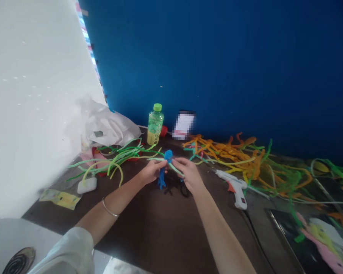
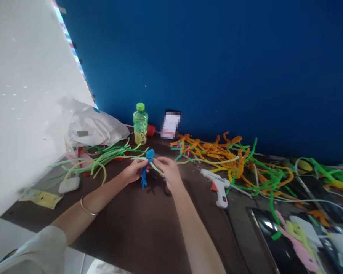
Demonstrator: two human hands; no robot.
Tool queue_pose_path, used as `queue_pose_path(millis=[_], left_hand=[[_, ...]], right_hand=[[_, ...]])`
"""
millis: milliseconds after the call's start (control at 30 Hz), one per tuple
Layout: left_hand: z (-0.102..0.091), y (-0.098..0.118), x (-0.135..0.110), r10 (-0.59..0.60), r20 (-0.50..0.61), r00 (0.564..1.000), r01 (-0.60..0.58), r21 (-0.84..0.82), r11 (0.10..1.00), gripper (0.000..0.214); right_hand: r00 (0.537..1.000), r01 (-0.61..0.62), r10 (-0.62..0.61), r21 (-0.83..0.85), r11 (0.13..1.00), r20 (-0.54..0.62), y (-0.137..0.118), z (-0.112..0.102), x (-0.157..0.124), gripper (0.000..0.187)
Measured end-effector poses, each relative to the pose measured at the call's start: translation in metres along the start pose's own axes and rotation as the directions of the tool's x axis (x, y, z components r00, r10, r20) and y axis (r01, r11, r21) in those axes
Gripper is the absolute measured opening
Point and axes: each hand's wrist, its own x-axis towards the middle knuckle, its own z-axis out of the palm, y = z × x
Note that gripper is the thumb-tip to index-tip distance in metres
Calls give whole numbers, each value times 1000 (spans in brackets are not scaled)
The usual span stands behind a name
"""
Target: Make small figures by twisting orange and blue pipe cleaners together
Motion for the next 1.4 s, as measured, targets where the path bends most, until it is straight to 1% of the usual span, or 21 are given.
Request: queue_pose_path(millis=[67,200,267,367,467,567,633,667,700,733,800,833,867,933,967,1033,1100,1167,1233,1300,1400], left_hand=[[0,0,-1,6,32,999,-5,-28,1000,25],[3,1,-4,35,58,998,-32,-51,998,20],[4,1,-5,53,62,997,-50,-39,998,20],[4,1,-4,89,62,994,-89,-10,996,22],[5,0,-3,132,56,990,-134,33,990,23],[6,0,-2,189,21,982,-190,62,980,22],[7,-1,-2,228,-19,973,-226,76,971,22],[8,-1,-2,248,-42,968,-244,81,966,21],[8,-1,-2,266,-64,962,-260,89,962,21],[9,0,-2,285,-87,955,-276,98,956,21],[9,0,-3,323,-132,937,-307,125,943,20],[10,0,-3,340,-156,928,-320,139,937,21],[10,0,-3,357,-180,917,-332,153,931,21],[11,-1,-2,383,-213,899,-349,180,920,21],[11,-1,-2,392,-219,893,-353,195,915,21],[10,-2,-1,419,-212,883,-368,241,898,21],[8,-3,0,457,-187,870,-390,305,869,21],[5,-3,0,495,-162,854,-412,371,832,21],[3,-3,0,513,-141,847,-419,418,806,21],[2,-3,-1,512,-122,850,-415,444,794,22],[1,-1,-2,485,-107,868,-389,462,797,24]], right_hand=[[999,-9,8,32,999,48,4,0,2,32],[974,-30,-1,133,991,226,12,1,5,29],[967,-50,-1,194,980,254,16,2,6,27],[981,-29,-22,258,966,192,21,8,5,25],[995,22,-43,217,976,94,24,16,1,24],[994,108,-107,71,992,-27,24,22,-5,25],[974,209,-216,-107,972,-60,23,24,-8,25],[957,270,-286,-210,940,-51,22,24,-10,25],[932,333,-361,-316,889,-32,21,24,-12,23],[901,392,-434,-418,819,-7,20,24,-13,21],[826,475,-561,-606,638,57,18,24,-16,18],[788,494,-609,-687,533,94,18,23,-17,18],[755,497,-642,-756,425,135,17,23,-18,19],[709,474,-673,-849,235,209,16,20,-20,21],[695,453,-679,-877,158,237,15,19,-20,22],[673,421,-683,-906,37,284,13,16,-20,23],[654,410,-684,-911,-39,324,12,12,-18,23],[637,420,-687,-905,-72,350,10,9,-17,23],[623,441,-691,-894,-78,367,9,7,-15,23],[615,453,-696,-889,-72,370,8,5,-13,23],[624,441,-703,-896,-45,342,7,3,-13,23]])
